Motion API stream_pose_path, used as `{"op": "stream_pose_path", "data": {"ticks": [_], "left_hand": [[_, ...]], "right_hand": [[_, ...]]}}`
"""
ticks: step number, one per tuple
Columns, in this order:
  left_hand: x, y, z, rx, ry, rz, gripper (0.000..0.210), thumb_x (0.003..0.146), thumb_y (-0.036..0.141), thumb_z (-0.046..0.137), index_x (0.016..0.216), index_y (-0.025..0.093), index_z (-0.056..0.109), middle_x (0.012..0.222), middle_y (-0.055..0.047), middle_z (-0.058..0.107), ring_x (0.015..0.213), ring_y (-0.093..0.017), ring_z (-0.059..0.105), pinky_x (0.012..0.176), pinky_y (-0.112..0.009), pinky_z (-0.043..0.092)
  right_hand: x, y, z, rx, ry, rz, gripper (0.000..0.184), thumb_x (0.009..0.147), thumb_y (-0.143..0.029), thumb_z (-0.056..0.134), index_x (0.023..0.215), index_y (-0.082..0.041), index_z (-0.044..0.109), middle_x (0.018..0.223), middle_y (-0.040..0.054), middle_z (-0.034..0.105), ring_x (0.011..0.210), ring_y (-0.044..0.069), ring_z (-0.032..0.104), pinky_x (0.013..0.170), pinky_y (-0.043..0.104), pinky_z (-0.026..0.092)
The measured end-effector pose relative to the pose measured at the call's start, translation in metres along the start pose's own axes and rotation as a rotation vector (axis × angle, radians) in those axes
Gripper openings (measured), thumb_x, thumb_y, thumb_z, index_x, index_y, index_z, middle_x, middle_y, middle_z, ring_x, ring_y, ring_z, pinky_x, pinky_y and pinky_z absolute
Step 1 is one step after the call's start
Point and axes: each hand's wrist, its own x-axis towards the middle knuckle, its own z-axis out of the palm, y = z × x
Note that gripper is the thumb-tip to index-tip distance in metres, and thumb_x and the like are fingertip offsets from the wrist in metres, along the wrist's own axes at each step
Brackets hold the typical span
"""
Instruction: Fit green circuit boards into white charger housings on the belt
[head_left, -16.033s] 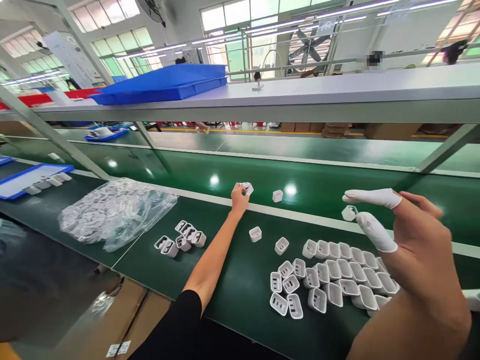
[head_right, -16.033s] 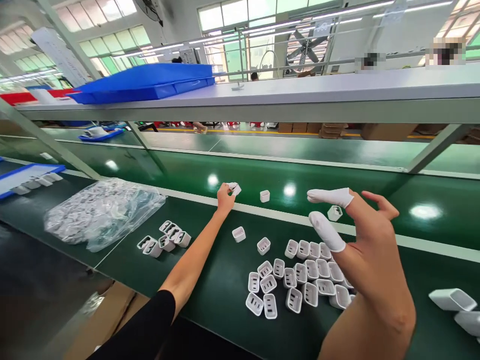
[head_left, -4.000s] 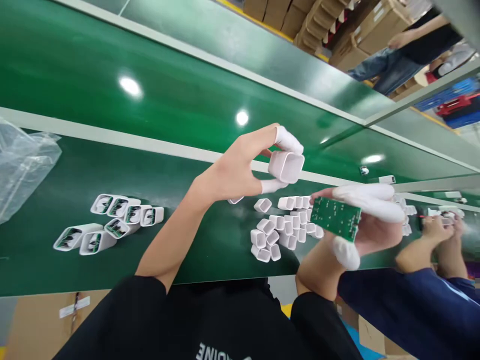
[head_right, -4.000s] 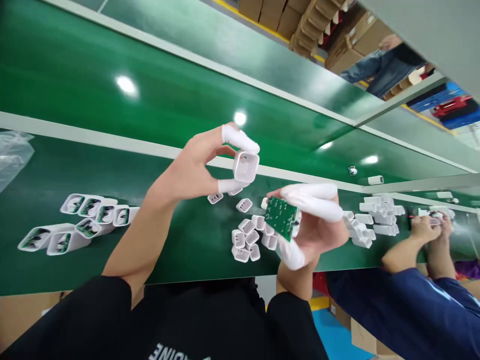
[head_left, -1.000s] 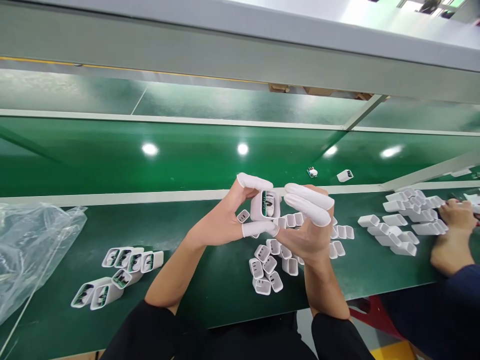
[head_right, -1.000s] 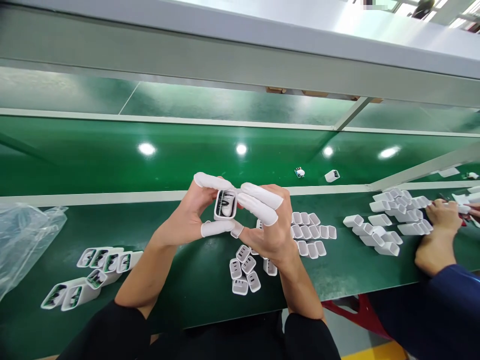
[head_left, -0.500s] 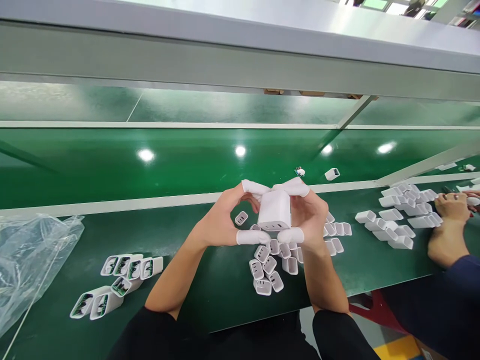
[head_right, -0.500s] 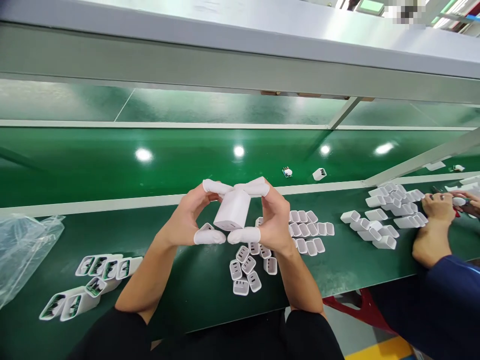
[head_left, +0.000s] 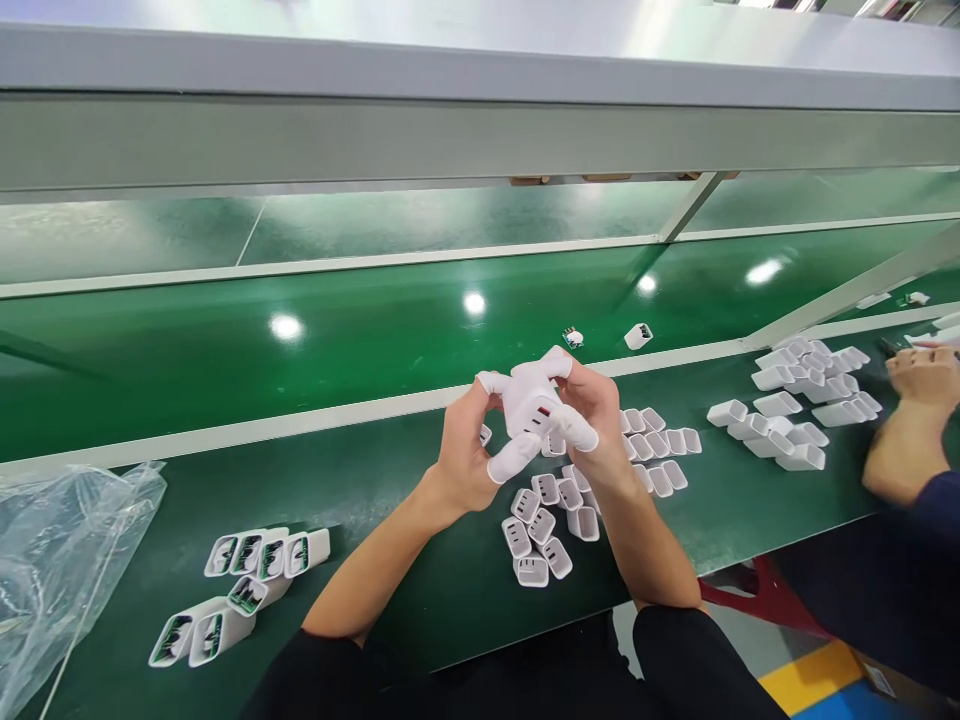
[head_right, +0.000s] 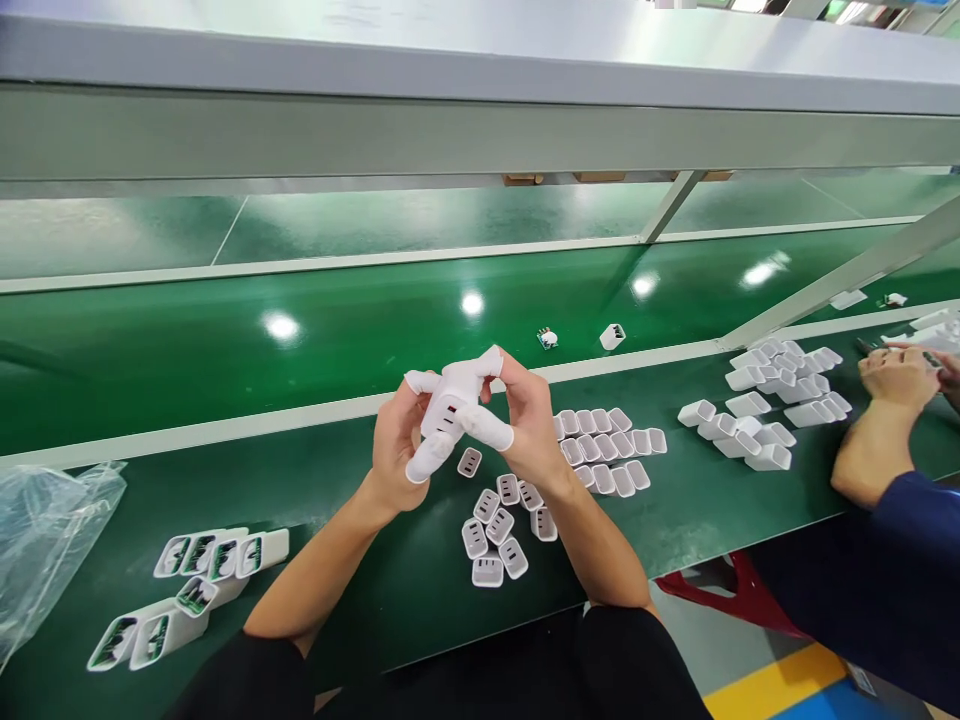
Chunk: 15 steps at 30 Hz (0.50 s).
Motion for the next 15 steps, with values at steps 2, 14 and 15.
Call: {"op": "stream_pose_path", "data": {"ticks": [2, 14, 15], "left_hand": [[-0.005, -0.003, 0.005, 0.007, 0.015, -0.01, 0.033, 0.104, 0.055, 0.076, 0.109, 0.025, 0.063, 0.091, -0.001, 0.067, 0.076, -0.017, 0.061, 0.074, -0.034, 0.056], [0.0, 0.003, 0.011, -0.135, 0.103, -0.243, 0.041, 0.099, 0.059, 0.085, 0.107, 0.025, 0.064, 0.088, 0.002, 0.071, 0.073, -0.016, 0.071, 0.073, -0.033, 0.061], [0.001, 0.004, 0.012, -0.147, 0.114, -0.242, 0.042, 0.098, 0.058, 0.087, 0.108, 0.024, 0.065, 0.092, 0.0, 0.074, 0.075, -0.016, 0.074, 0.073, -0.034, 0.063]], "right_hand": [[0.0, -0.002, 0.002, 0.028, 0.015, 0.004, 0.044, 0.088, -0.067, 0.092, 0.087, -0.027, 0.075, 0.083, -0.001, 0.051, 0.081, 0.02, 0.046, 0.078, 0.038, 0.04], [0.01, 0.005, 0.009, 0.16, -0.002, 0.12, 0.047, 0.094, -0.073, 0.086, 0.09, -0.027, 0.081, 0.081, -0.0001, 0.066, 0.066, 0.016, 0.054, 0.061, 0.034, 0.051], [0.01, 0.006, 0.009, 0.144, -0.003, 0.111, 0.05, 0.094, -0.076, 0.085, 0.092, -0.027, 0.082, 0.082, 0.0003, 0.067, 0.066, 0.016, 0.055, 0.061, 0.034, 0.051]]}}
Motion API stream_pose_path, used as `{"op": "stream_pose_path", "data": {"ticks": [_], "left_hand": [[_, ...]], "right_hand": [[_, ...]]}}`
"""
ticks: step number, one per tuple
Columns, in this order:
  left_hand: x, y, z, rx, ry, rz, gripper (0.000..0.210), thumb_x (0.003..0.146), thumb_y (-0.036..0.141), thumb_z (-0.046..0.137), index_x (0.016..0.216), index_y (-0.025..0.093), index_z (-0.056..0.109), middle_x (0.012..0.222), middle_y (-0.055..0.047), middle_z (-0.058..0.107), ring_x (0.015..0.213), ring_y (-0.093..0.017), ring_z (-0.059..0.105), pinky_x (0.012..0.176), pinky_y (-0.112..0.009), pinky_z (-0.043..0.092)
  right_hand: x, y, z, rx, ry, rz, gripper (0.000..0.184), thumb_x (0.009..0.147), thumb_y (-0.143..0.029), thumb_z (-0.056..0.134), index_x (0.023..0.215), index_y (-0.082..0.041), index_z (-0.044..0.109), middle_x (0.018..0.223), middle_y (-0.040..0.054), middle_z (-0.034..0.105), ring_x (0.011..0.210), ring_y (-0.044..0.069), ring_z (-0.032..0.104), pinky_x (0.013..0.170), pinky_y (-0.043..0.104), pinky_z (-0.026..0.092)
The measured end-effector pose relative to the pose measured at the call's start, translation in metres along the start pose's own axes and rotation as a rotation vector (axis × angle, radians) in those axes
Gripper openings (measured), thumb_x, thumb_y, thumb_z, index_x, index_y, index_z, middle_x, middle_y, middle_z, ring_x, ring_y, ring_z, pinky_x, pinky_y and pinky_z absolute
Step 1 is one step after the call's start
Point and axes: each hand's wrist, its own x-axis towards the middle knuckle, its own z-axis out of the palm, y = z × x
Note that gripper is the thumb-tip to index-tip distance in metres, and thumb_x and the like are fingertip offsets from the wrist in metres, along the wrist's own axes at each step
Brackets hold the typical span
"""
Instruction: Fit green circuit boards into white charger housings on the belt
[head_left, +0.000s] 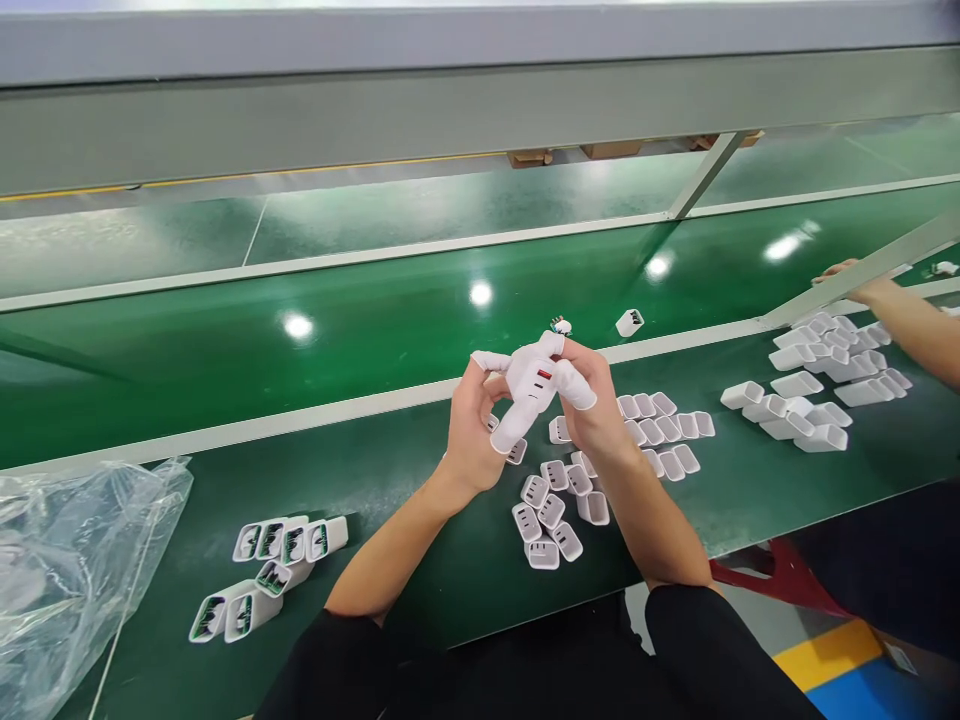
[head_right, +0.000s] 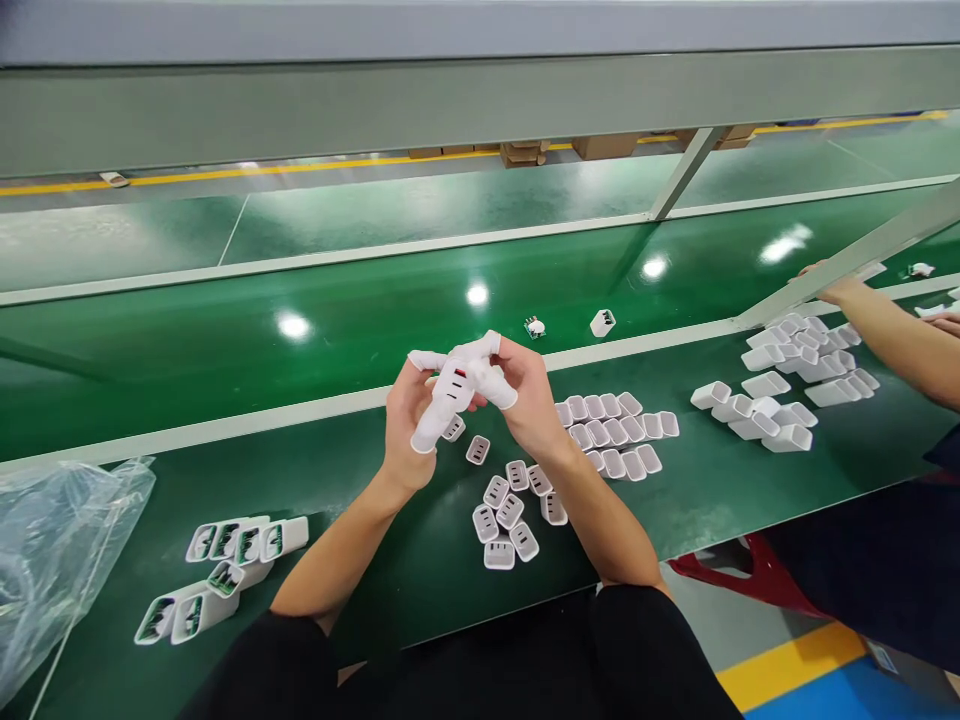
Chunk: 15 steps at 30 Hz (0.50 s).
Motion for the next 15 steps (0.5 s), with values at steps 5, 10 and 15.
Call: {"op": "stream_pose_path", "data": {"ticks": [5, 10, 15], "left_hand": [[0.007, -0.009, -0.003, -0.091, 0.06, 0.008, 0.045, 0.095, 0.06, 0.088, 0.1, 0.023, 0.064, 0.093, -0.001, 0.076, 0.079, -0.019, 0.081, 0.073, -0.035, 0.07], [0.05, -0.06, -0.065, 0.256, 0.223, 0.001, 0.051, 0.083, 0.051, 0.097, 0.106, 0.024, 0.062, 0.1, -0.001, 0.076, 0.086, -0.021, 0.082, 0.083, -0.04, 0.073], [0.069, -0.122, -0.139, 0.934, 0.318, -0.255, 0.041, 0.083, 0.009, 0.086, 0.112, 0.021, 0.059, 0.135, -0.013, 0.068, 0.096, -0.023, 0.081, 0.094, -0.042, 0.071]], "right_hand": [[0.0, 0.004, -0.011, -0.224, 0.027, -0.083, 0.059, 0.1, -0.086, 0.069, 0.113, -0.031, 0.089, 0.088, 0.002, 0.066, 0.077, 0.019, 0.056, 0.076, 0.039, 0.055], [0.006, -0.015, -0.04, -0.287, 0.293, -0.249, 0.072, 0.108, -0.089, 0.044, 0.125, -0.034, 0.088, 0.097, 0.0045, 0.07, 0.078, 0.021, 0.057, 0.09, 0.046, 0.054], [0.004, -0.04, -0.053, -0.287, 0.482, -0.433, 0.078, 0.115, -0.081, 0.034, 0.107, -0.027, 0.09, 0.089, 0.0095, 0.07, 0.08, 0.024, 0.063, 0.075, 0.043, 0.049]]}}
